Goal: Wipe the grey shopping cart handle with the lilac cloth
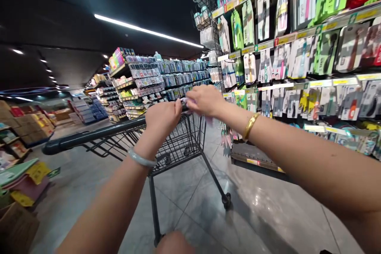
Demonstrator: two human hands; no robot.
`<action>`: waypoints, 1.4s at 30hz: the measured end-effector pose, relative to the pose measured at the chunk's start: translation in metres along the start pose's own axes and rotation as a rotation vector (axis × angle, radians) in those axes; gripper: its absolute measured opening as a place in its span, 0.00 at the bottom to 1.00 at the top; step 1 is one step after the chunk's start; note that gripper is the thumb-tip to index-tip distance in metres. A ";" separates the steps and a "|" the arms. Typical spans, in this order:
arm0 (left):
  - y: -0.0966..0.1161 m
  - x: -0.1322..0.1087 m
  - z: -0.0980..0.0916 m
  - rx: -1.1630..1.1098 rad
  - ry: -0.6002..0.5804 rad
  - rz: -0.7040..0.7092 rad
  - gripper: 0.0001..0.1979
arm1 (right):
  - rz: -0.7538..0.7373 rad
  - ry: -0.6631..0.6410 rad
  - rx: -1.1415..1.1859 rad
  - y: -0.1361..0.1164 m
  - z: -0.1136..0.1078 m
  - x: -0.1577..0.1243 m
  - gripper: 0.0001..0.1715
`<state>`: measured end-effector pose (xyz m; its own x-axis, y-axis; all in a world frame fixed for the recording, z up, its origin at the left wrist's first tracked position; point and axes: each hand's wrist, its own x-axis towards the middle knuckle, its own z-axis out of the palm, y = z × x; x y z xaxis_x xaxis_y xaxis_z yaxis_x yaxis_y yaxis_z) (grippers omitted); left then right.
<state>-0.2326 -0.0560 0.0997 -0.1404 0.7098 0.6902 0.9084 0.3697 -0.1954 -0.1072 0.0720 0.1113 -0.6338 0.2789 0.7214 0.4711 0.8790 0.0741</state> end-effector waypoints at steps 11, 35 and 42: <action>-0.058 -0.046 -0.017 0.266 0.067 -0.093 0.32 | -0.016 -0.218 0.450 -0.008 -0.034 0.009 0.10; -0.048 -0.096 -0.053 -0.051 0.437 -0.153 0.23 | 0.216 0.552 1.058 -0.138 0.064 -0.034 0.22; -0.044 -0.118 -0.067 -0.269 0.585 -0.148 0.19 | -0.151 0.543 0.808 -0.175 0.054 -0.046 0.25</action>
<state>-0.2295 -0.1960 0.0733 -0.1036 0.1923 0.9758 0.9732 0.2221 0.0596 -0.1935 -0.0738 0.0282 -0.1899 0.1037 0.9763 -0.2810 0.9471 -0.1552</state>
